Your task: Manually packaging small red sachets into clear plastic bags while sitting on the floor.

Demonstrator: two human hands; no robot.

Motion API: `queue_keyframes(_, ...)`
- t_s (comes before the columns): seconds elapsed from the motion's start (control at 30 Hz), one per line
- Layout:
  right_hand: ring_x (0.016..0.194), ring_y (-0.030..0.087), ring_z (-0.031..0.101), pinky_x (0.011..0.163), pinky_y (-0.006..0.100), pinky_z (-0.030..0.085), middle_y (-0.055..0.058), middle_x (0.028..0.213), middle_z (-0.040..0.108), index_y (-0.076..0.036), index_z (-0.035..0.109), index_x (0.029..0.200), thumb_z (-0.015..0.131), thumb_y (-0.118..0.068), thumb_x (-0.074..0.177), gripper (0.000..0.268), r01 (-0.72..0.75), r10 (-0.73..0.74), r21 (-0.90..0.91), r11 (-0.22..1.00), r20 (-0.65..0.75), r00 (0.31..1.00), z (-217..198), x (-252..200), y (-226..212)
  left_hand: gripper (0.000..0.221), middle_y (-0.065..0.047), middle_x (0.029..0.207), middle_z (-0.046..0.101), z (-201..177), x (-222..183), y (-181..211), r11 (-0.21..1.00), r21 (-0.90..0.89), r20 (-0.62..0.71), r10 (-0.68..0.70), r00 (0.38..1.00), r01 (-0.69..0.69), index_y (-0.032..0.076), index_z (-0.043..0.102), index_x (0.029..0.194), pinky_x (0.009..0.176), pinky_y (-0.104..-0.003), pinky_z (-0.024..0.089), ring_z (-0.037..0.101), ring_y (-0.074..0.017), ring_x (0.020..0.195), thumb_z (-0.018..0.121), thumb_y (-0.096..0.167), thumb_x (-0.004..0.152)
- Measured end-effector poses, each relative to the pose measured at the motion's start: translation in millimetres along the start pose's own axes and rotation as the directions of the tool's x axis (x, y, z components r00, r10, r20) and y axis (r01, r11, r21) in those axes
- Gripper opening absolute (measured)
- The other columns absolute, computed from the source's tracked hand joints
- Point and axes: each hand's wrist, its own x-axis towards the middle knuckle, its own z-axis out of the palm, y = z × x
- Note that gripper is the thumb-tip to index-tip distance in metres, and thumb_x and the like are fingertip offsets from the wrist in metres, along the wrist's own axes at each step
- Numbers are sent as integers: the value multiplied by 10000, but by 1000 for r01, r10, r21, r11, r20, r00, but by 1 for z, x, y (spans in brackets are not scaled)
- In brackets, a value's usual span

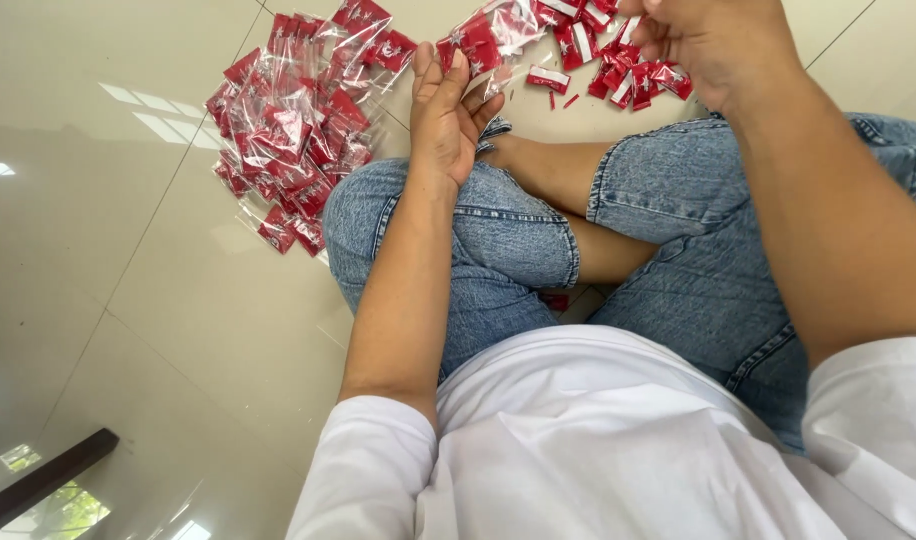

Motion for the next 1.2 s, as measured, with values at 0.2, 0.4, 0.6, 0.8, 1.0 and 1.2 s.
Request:
queue_keyframes(0.2, 766, 83, 640, 721, 201, 581, 24, 893, 674, -79, 691, 1038, 653, -161, 1046, 91, -44, 12, 227, 973, 140, 990, 3, 26, 6, 889, -155, 1125, 693, 5, -1, 5, 1000, 17, -18, -25, 1000, 25, 129, 75, 1632, 648, -289, 638, 745, -232, 837, 654, 157, 958)
queue_keyframes(0.4, 791, 138, 668, 739, 266, 609, 57, 928, 672, -58, 670, 1052, 619, -78, 1047, 56, 11, -92, 339, 941, 225, 970, 7, 27, 9, 836, -177, 1078, 731, 1, 2, 4, 998, 52, -43, -30, 999, 32, 155, 110, 1626, 668, -299, 648, 757, -265, 893, 628, 171, 970)
queue_keyframes(0.6, 775, 157, 709, 713, 250, 615, 58, 898, 692, -59, 662, 1059, 533, -154, 1097, 164, 31, -93, 237, 971, 255, 963, 16, 15, 5, 882, -176, 1120, 727, 1, 1, 1, 997, 77, -31, -23, 999, 26, 155, 59, 1633, 654, -289, 648, 759, -276, 939, 632, 180, 962)
queue_keyframes(0.8, 771, 186, 740, 719, 267, 638, 102, 913, 733, -20, 670, 1189, 490, 7, 1018, 250, -69, -41, 351, 934, 296, 954, 31, 6, -8, 1039, -207, 1229, 681, 11, -2, 2, 996, 92, -53, 15, 998, -10, 149, -59, 1628, 604, -288, 618, 764, -297, 871, 681, 179, 900)
queue_keyframes(1.0, 877, 229, 756, 819, 315, 657, 145, 1002, 750, -17, 707, 1271, 604, -124, 914, 387, -64, -114, 457, 887, 350, 930, 19, 17, 9, 429, -155, 966, 778, 22, -8, 7, 991, 129, -42, -15, 999, 20, -28, 555, 1332, 601, -260, 628, 802, -275, 829, 646, 155, 954)
queue_keyframes(1.2, 803, 190, 752, 725, 249, 644, 129, 976, 751, -29, 724, 1189, 651, -124, 974, 246, 133, -186, 266, 955, 183, 965, 29, 4, 5, 395, -155, 1034, 790, 21, -7, 4, 987, 157, -24, -27, 999, 30, 18, 594, 1315, 640, -237, 648, 807, -275, 933, 636, 188, 960)
